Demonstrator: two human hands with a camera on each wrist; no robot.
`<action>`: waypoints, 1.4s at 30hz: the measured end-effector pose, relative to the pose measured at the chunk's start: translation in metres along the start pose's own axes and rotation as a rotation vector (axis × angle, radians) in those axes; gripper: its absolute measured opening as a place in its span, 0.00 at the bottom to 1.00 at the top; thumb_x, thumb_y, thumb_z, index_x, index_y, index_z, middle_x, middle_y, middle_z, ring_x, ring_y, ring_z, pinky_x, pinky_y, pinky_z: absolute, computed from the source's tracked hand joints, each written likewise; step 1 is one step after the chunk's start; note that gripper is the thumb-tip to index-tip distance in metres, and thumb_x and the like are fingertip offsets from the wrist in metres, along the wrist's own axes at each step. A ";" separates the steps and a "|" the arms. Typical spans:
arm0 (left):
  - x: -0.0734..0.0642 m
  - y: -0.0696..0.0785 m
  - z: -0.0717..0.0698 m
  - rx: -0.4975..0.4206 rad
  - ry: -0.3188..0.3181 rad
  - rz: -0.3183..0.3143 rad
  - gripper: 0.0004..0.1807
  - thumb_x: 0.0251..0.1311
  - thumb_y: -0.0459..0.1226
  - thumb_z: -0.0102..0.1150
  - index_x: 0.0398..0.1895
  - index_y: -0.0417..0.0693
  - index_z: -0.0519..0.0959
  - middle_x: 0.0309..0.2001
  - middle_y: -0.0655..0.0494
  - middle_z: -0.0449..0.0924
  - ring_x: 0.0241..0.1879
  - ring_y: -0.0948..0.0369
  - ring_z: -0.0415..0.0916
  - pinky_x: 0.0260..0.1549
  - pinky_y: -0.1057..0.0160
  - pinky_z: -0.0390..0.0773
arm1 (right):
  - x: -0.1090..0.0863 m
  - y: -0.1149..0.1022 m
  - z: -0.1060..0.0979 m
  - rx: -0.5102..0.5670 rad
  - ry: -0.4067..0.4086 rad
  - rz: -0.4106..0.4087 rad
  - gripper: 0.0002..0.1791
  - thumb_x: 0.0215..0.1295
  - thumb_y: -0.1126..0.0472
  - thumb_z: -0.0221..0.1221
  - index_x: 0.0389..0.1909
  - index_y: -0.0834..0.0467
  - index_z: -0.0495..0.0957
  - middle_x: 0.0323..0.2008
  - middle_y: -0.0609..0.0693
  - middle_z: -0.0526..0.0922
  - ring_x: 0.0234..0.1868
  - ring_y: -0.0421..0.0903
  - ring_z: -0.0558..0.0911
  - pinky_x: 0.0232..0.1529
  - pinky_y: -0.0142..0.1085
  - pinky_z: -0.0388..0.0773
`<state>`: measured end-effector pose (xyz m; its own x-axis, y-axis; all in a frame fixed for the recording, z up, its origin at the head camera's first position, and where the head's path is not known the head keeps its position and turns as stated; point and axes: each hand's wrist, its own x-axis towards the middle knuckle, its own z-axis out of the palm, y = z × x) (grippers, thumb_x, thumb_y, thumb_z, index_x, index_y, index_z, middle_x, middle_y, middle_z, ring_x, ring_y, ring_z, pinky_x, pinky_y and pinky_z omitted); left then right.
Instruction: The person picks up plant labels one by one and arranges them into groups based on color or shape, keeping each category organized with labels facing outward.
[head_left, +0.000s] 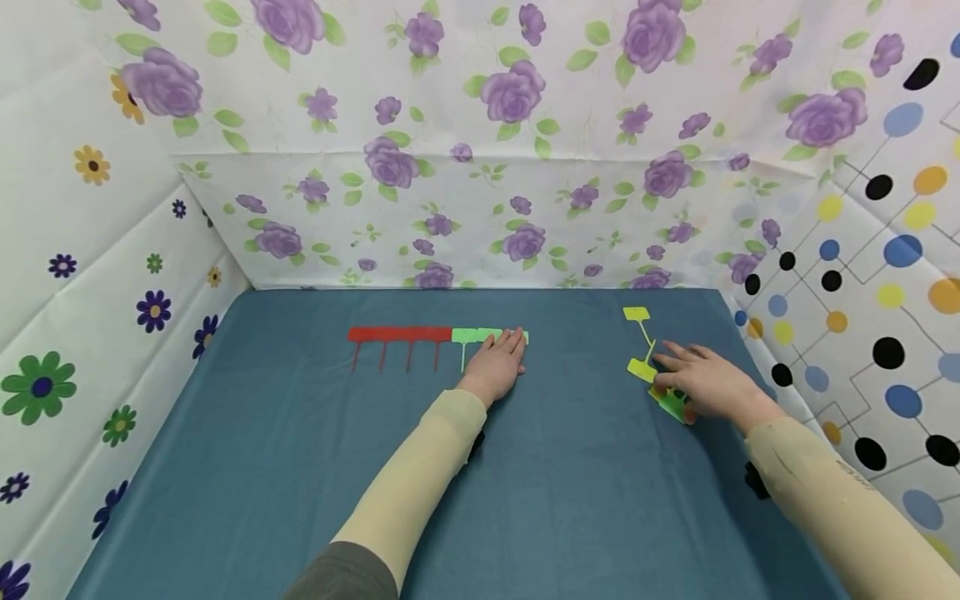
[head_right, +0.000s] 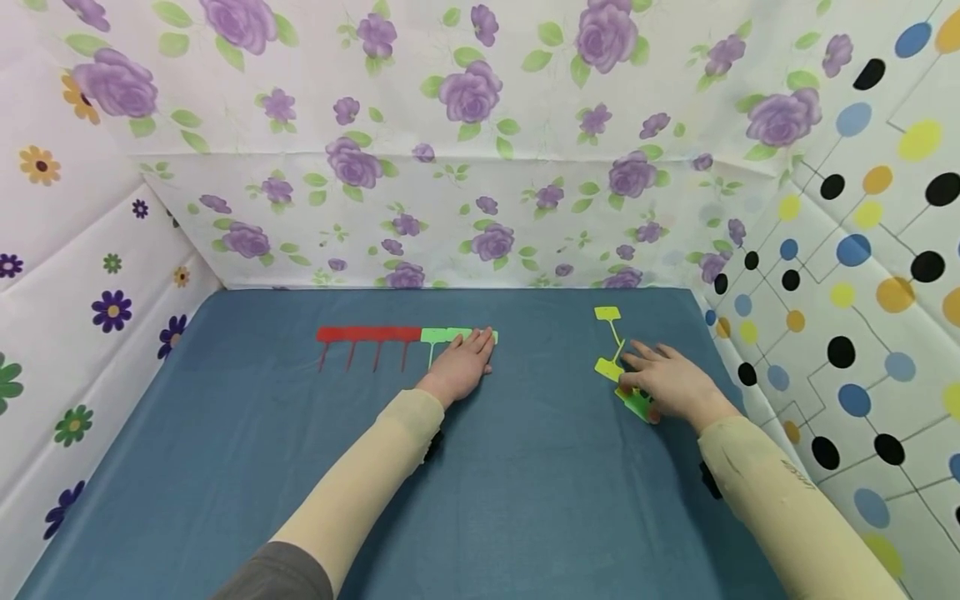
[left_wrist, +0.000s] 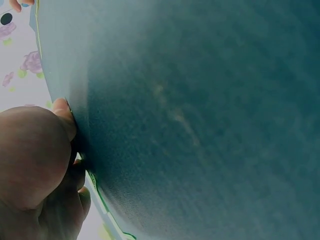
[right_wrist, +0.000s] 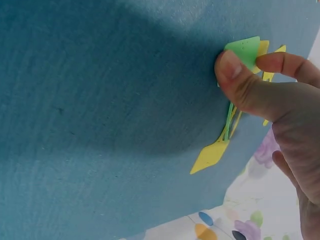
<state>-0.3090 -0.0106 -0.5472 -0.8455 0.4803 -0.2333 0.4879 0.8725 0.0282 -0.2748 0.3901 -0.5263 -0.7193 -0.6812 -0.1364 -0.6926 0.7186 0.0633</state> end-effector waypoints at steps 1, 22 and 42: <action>0.000 0.000 0.000 -0.001 -0.002 0.002 0.35 0.87 0.50 0.38 0.89 0.48 0.49 0.88 0.54 0.39 0.86 0.55 0.38 0.84 0.52 0.41 | 0.000 0.001 0.001 -0.004 -0.007 -0.005 0.29 0.43 0.67 0.83 0.42 0.38 0.83 0.74 0.64 0.74 0.78 0.72 0.62 0.71 0.73 0.64; -0.002 -0.002 -0.003 -0.003 0.003 0.008 0.35 0.87 0.49 0.40 0.88 0.47 0.50 0.88 0.53 0.40 0.86 0.54 0.39 0.84 0.50 0.43 | -0.019 -0.007 0.009 0.172 0.026 0.209 0.20 0.49 0.60 0.84 0.41 0.45 0.87 0.76 0.68 0.68 0.82 0.72 0.53 0.76 0.73 0.51; 0.000 -0.001 -0.001 -0.003 0.008 0.001 0.35 0.87 0.50 0.39 0.88 0.48 0.51 0.88 0.53 0.41 0.86 0.55 0.40 0.84 0.49 0.43 | -0.019 -0.001 -0.008 0.232 -0.043 0.223 0.18 0.53 0.54 0.82 0.24 0.38 0.78 0.76 0.70 0.67 0.82 0.74 0.48 0.78 0.73 0.42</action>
<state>-0.3091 -0.0113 -0.5464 -0.8465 0.4823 -0.2255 0.4885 0.8720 0.0315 -0.2610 0.4013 -0.5163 -0.8452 -0.5008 -0.1866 -0.4839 0.8653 -0.1305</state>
